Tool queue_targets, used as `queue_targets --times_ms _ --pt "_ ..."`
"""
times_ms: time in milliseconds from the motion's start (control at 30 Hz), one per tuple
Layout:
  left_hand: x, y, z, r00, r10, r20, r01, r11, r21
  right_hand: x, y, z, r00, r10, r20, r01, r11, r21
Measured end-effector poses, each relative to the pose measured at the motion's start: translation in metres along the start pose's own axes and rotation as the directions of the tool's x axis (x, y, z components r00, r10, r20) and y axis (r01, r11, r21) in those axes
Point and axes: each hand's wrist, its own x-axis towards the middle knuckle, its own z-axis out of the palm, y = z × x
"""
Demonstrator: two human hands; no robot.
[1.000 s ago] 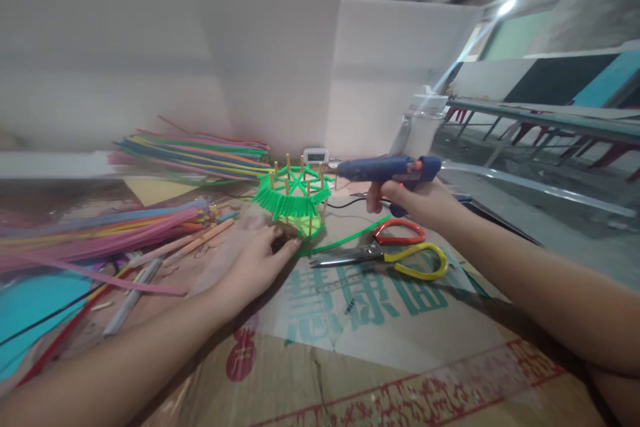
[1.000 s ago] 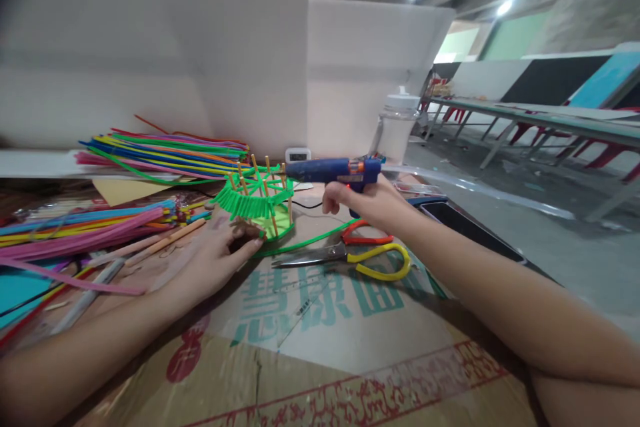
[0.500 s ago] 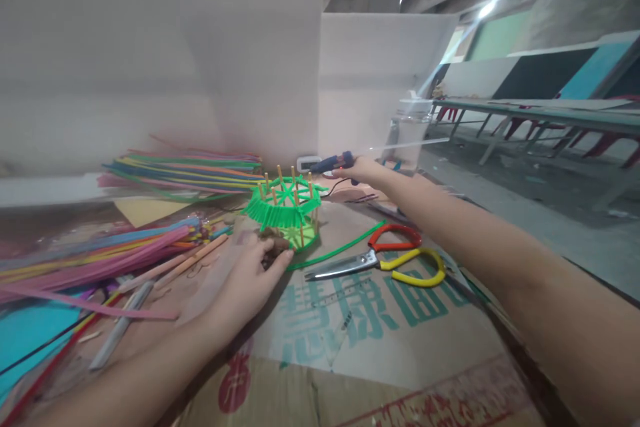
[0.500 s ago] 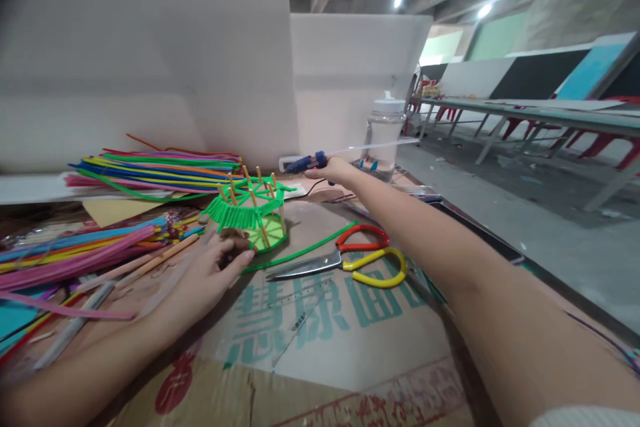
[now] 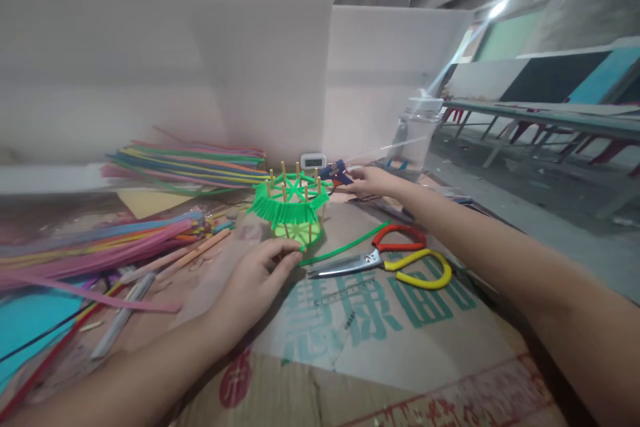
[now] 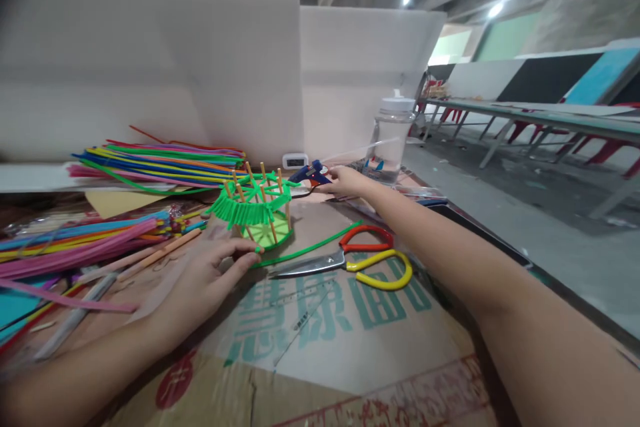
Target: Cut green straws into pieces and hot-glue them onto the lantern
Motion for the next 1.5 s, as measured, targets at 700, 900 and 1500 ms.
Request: queue_targets --times_ms 700,900,1500 --pt "-0.007 0.011 -0.001 0.996 0.092 0.014 -0.092 0.996 0.009 -0.146 -0.109 0.023 0.808 -0.589 0.008 0.589 0.808 0.0" --pt "-0.007 0.018 -0.006 0.995 0.058 -0.081 -0.056 0.998 0.026 -0.148 -0.1 0.029 0.847 -0.524 -0.091 0.532 0.833 0.153" --pt "0.01 -0.009 -0.004 0.98 -0.186 -0.073 0.188 0.982 0.017 -0.129 -0.109 0.031 0.921 -0.253 -0.297 0.382 0.739 0.555"
